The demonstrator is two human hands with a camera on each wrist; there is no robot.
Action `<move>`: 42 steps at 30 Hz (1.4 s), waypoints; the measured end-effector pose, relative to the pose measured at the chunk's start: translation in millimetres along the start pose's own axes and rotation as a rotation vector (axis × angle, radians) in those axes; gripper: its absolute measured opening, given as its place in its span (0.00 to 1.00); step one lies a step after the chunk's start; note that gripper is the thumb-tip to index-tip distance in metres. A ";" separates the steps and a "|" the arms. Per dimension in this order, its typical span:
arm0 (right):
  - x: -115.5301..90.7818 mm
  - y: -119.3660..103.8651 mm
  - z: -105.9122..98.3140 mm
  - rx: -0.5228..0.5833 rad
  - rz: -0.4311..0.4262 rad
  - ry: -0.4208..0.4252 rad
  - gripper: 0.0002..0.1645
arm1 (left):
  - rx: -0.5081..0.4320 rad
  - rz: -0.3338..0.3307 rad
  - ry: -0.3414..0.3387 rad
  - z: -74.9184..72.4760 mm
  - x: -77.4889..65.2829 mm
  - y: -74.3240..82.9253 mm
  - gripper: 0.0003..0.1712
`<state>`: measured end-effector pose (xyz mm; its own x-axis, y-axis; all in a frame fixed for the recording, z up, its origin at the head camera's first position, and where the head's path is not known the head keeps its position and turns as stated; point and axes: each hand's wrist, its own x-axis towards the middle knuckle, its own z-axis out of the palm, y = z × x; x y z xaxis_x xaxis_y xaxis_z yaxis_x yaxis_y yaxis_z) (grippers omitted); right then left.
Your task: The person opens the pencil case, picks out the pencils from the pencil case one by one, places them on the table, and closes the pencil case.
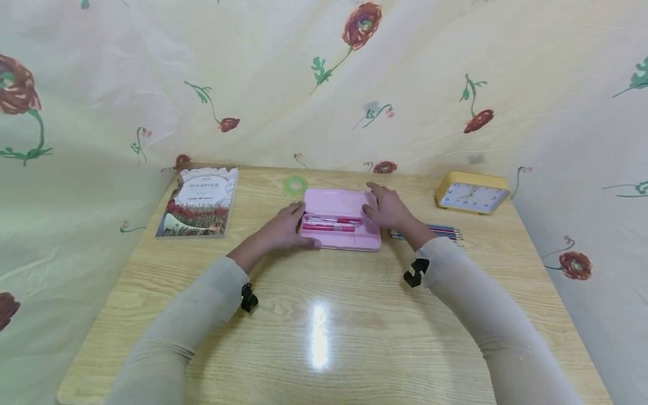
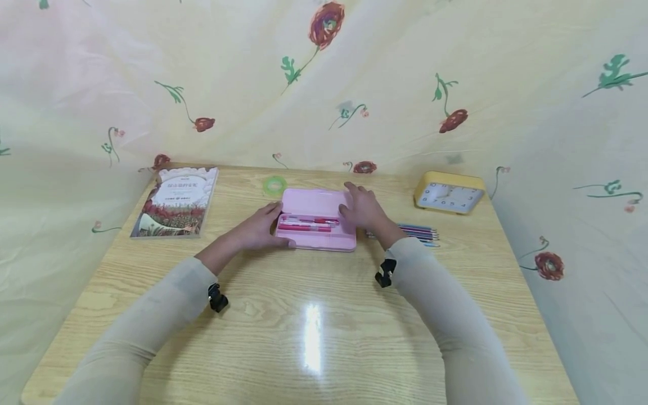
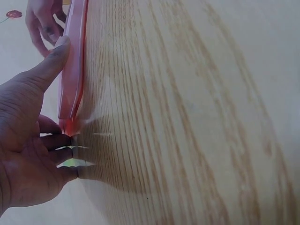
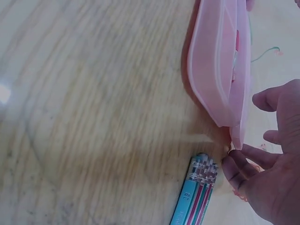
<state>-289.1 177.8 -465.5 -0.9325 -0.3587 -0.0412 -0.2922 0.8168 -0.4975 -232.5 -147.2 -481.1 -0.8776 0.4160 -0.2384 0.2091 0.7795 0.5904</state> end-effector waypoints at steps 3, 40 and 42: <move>-0.1 -3.3 -1.1 0.031 0.012 0.019 0.49 | -0.027 0.002 0.008 -0.1 0.3 0.0 0.82; -35.5 -48.5 40.3 -0.475 -0.268 -0.188 0.66 | 0.191 0.181 0.026 1.4 -8.1 27.1 0.55; -34.8 -49.2 45.1 -0.469 -0.259 -0.186 0.69 | 0.223 0.195 0.008 0.7 -8.8 36.4 0.50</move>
<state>-232.7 129.7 -478.7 -0.7772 -0.6131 -0.1417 -0.6091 0.7895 -0.0750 -216.8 -122.1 -458.1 -0.8146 0.5652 -0.1307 0.4631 0.7693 0.4402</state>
